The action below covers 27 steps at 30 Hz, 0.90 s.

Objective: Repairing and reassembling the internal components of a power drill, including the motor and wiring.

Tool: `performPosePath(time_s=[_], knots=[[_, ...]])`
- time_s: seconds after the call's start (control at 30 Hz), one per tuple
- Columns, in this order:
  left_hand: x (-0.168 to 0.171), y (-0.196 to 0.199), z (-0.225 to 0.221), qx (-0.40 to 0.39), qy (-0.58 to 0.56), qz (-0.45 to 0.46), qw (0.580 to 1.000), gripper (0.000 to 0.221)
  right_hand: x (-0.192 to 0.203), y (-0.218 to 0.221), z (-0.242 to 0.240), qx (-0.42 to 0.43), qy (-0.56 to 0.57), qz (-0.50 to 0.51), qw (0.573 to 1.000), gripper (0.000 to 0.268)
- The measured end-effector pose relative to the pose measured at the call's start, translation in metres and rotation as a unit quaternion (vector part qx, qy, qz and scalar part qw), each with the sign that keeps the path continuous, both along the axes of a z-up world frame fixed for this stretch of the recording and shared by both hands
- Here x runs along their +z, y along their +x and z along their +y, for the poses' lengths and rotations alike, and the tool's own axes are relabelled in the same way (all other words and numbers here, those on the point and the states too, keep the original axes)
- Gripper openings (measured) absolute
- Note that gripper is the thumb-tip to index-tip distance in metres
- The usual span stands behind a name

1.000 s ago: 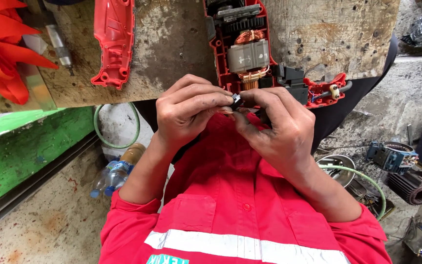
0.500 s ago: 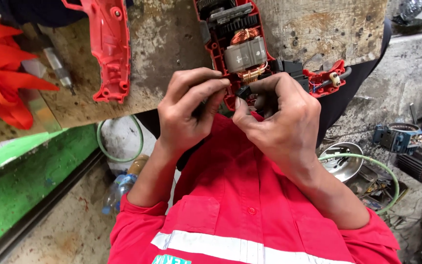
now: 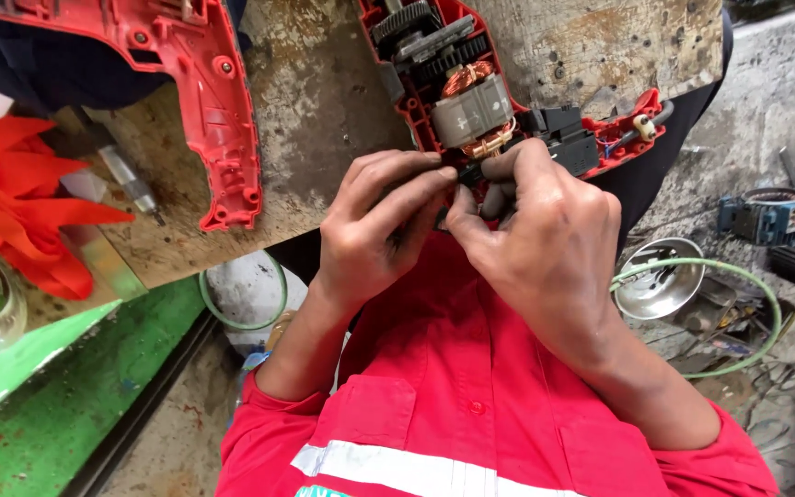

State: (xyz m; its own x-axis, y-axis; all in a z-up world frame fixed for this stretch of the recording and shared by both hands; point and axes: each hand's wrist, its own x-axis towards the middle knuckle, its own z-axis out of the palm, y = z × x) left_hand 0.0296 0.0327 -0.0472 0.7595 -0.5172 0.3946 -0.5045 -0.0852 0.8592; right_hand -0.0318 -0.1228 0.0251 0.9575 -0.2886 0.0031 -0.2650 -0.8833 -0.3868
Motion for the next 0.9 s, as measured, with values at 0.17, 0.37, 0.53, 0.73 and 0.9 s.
performPosePath(time_s=[0.17, 0.37, 0.53, 0.73, 0.9], knots=[[0.003, 0.004, 0.003, -0.030, 0.023, -0.011, 0.999, 0.019, 0.009, 0.006, 0.003, -0.008, -0.027, 0.079, 0.996, 0.021], [0.000, 0.004, 0.000, -0.010, 0.012, -0.026, 1.000, 0.016, 0.014, 0.001, 0.006, 0.029, -0.055, 0.067, 0.996, 0.021], [0.000, 0.003, 0.000, -0.007, 0.014, -0.024, 1.000, 0.015, 0.011, -0.008, 0.014, 0.070, -0.147, 0.031, 0.986, 0.014], [0.005, 0.003, -0.003, 0.004, 0.012, -0.022, 1.000, 0.013, -0.001, -0.015, 0.009, 0.119, -0.218, -0.053, 0.967, 0.017], [0.017, 0.000, -0.011, 0.045, 0.010, 0.013, 0.999, 0.008, -0.007, -0.016, -0.004, 0.135, -0.181, -0.104, 0.969, 0.011]])
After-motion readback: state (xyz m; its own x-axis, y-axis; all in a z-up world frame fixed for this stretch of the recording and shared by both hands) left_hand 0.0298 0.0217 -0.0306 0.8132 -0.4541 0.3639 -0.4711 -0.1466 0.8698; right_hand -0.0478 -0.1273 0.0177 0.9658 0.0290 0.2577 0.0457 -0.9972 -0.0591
